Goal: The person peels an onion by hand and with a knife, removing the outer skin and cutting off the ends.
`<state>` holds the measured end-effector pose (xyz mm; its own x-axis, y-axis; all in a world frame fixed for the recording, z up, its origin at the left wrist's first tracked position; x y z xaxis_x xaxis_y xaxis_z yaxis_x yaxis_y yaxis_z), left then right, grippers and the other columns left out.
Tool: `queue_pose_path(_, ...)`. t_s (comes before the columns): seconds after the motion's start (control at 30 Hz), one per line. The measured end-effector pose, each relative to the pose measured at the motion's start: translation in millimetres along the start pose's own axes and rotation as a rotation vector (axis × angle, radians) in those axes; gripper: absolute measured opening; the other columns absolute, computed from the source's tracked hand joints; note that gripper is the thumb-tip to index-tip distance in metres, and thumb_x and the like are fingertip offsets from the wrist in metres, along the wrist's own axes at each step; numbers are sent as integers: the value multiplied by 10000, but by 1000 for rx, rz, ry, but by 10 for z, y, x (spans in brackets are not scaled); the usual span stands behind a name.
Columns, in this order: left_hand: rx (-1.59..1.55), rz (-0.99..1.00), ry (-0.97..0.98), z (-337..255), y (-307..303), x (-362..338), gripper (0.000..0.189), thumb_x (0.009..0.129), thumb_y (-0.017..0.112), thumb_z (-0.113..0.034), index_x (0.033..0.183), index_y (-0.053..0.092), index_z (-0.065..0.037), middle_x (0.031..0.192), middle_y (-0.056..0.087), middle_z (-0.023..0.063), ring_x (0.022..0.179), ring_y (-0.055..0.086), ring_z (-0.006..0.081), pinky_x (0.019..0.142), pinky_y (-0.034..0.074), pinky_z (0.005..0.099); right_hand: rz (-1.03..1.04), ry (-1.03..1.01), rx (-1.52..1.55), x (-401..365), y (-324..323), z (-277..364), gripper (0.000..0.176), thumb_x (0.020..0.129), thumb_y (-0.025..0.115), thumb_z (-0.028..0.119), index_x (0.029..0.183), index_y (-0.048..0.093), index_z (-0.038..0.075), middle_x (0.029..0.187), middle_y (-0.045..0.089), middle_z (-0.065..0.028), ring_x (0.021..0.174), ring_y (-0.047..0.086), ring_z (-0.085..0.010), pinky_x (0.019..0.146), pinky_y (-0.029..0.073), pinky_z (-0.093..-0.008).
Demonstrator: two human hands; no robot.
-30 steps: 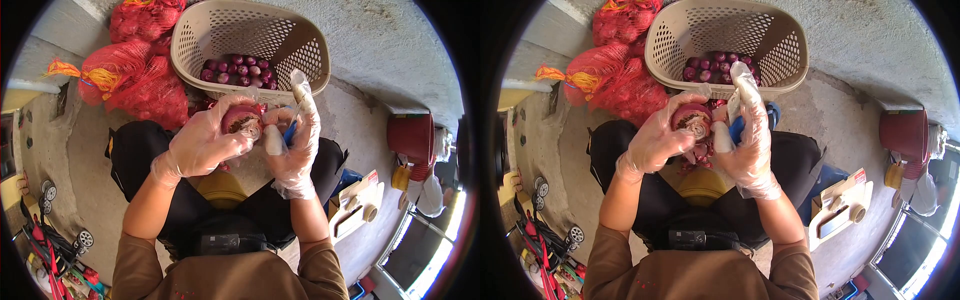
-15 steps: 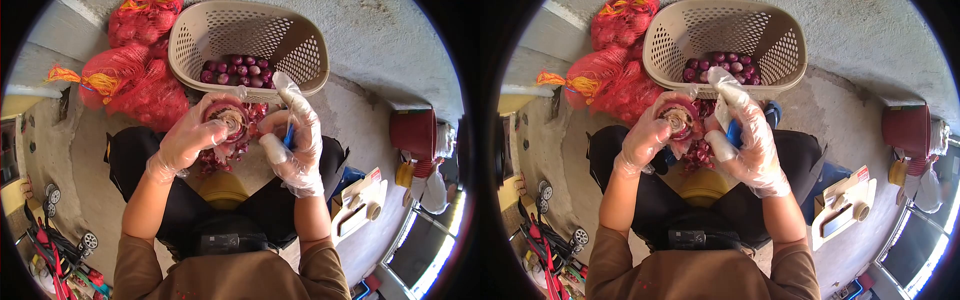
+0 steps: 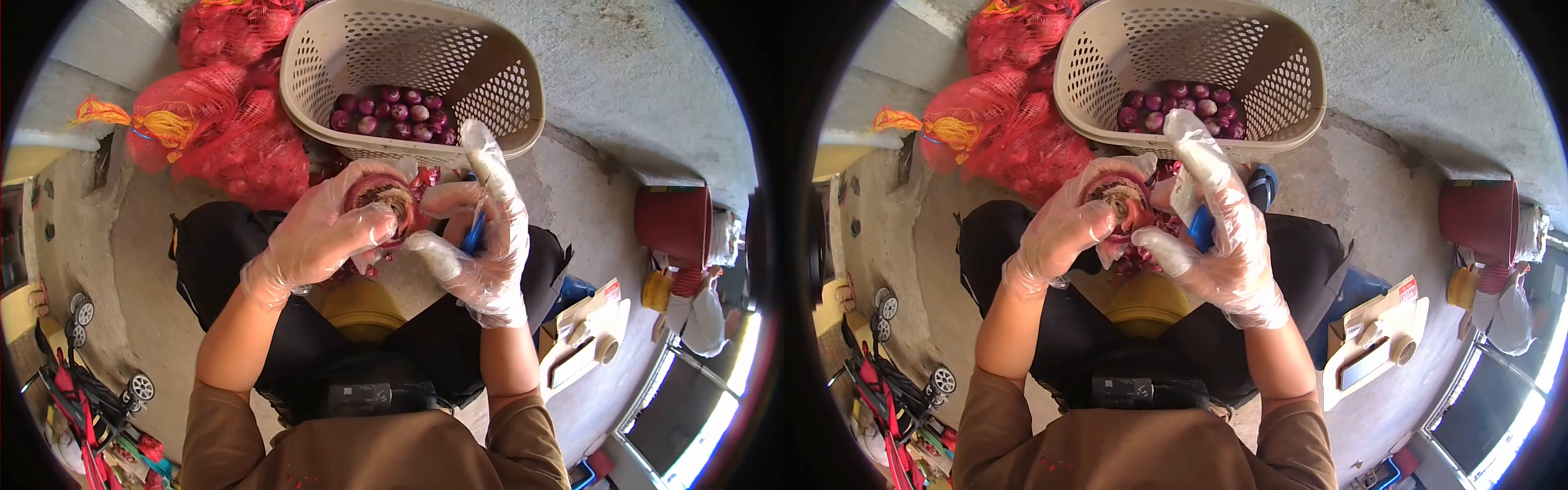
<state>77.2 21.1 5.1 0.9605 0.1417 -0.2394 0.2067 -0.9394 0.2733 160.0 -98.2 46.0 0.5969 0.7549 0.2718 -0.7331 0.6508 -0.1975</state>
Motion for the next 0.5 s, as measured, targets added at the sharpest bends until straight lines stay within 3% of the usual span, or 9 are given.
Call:
queue_pose_path(0.2,89,-26,3,18,-2,5,501,865,617,-261,1258,501,26,1022,635,66,811,574,91,649,506,249,-11,-50,-48,11,17,38,758,707,728,-111,1396,438,21,1437,480,-200,939,659,-190,821,539,-298)
queue_pose_path(0.3,87,4,-37,34,40,0,699,818,625,-481,1280,489,25,1051,611,69,810,569,80,601,476,200,-62,-52,-11,4,-32,24,694,731,668,-139,1373,450,13,1411,503,-190,880,653,-155,783,542,-282)
queue_pose_path(0.4,94,-7,-33,20,48,-8,716,817,621,-502,1281,492,28,1042,616,72,770,574,77,555,469,191,-116,-7,54,15,-89,12,644,745,632,-155,1345,460,5,1378,528,-176,840,641,-120,757,543,-273)
queue_pose_path(0.47,68,-14,-22,-3,25,-14,557,843,621,-367,1237,519,13,1004,627,63,771,571,86,589,485,222,-126,-46,104,17,-138,16,638,746,623,-160,1340,463,5,1375,532,-166,850,646,-116,758,543,-272)
queue_pose_path(0.5,55,-18,-17,-16,13,-16,479,857,621,-299,1216,533,6,985,632,59,772,570,90,606,493,238,-82,-43,64,28,-116,35,652,739,648,-146,1345,463,6,1365,543,-176,894,663,-164,782,543,-293)
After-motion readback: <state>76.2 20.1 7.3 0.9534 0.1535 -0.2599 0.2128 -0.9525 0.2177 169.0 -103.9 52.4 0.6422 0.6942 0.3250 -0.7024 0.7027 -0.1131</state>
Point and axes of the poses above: each hand's wrist, its own x-axis towards the middle knuckle, its own y-axis out of the palm, z = x × y, the point moved 9 cm from there along x, towards the middle knuckle
